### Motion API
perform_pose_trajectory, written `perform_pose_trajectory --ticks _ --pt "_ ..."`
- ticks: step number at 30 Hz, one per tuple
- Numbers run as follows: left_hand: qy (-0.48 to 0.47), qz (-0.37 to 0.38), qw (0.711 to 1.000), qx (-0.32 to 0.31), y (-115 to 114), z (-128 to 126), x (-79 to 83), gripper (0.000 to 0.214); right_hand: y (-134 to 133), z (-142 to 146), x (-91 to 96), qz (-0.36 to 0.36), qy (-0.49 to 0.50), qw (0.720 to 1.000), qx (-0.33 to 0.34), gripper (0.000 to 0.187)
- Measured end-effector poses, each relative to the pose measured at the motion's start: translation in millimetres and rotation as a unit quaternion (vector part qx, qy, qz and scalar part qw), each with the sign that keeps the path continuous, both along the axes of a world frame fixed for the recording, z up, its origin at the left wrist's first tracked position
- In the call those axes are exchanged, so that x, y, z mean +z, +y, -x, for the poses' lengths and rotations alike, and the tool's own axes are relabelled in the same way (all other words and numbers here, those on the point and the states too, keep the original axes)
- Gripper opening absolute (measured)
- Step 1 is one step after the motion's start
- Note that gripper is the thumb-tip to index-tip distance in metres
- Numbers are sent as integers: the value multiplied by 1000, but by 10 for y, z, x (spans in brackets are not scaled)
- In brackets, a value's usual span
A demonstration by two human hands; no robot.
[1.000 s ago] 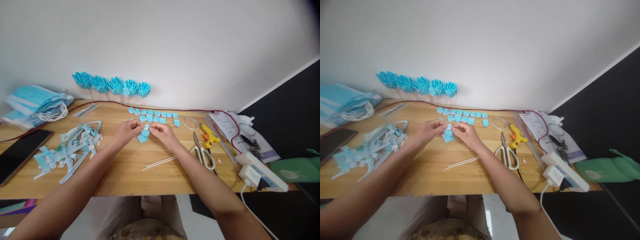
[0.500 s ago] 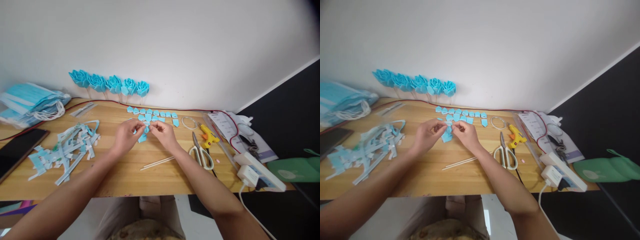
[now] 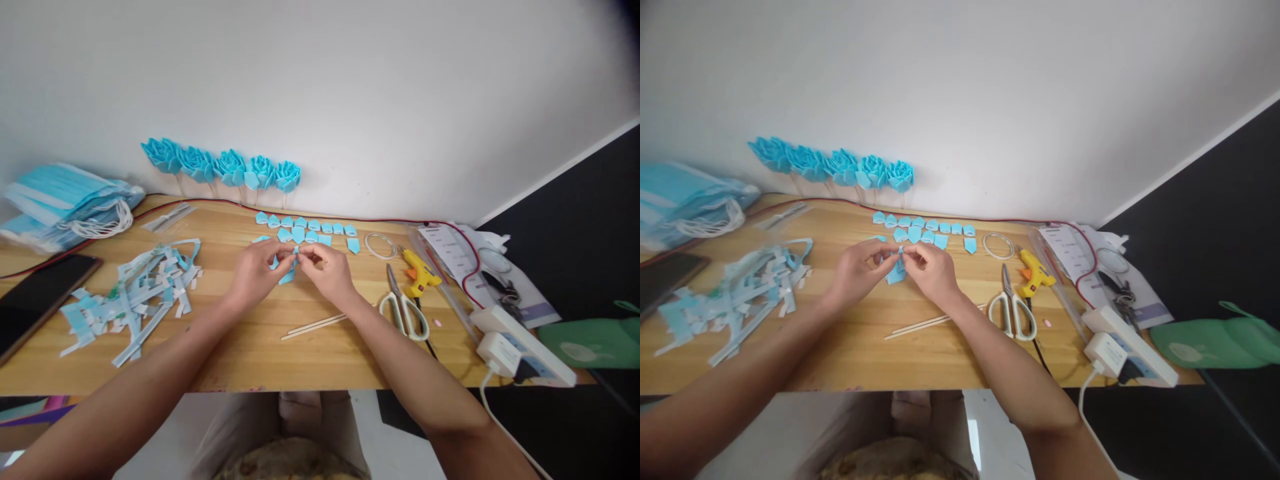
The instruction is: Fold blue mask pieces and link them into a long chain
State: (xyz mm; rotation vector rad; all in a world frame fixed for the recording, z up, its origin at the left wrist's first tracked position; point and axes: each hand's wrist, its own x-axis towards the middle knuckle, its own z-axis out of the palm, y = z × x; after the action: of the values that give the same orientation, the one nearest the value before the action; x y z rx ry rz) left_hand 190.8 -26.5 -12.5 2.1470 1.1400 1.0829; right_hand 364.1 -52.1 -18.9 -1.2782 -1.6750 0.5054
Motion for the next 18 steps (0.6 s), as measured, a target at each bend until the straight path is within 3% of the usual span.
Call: perform_pose_trajectory --ticks 6,13,18 --pt "-25 39 999 7 -26 -14 30 25 -9 2 4 -14 -21 1000 -2 13" --pt "-198 217 956 26 35 20 134 39 11 -27 51 86 115 990 15 18" --pt "-202 294 933 -39 50 23 126 34 23 -47 50 117 149 981 40 20"
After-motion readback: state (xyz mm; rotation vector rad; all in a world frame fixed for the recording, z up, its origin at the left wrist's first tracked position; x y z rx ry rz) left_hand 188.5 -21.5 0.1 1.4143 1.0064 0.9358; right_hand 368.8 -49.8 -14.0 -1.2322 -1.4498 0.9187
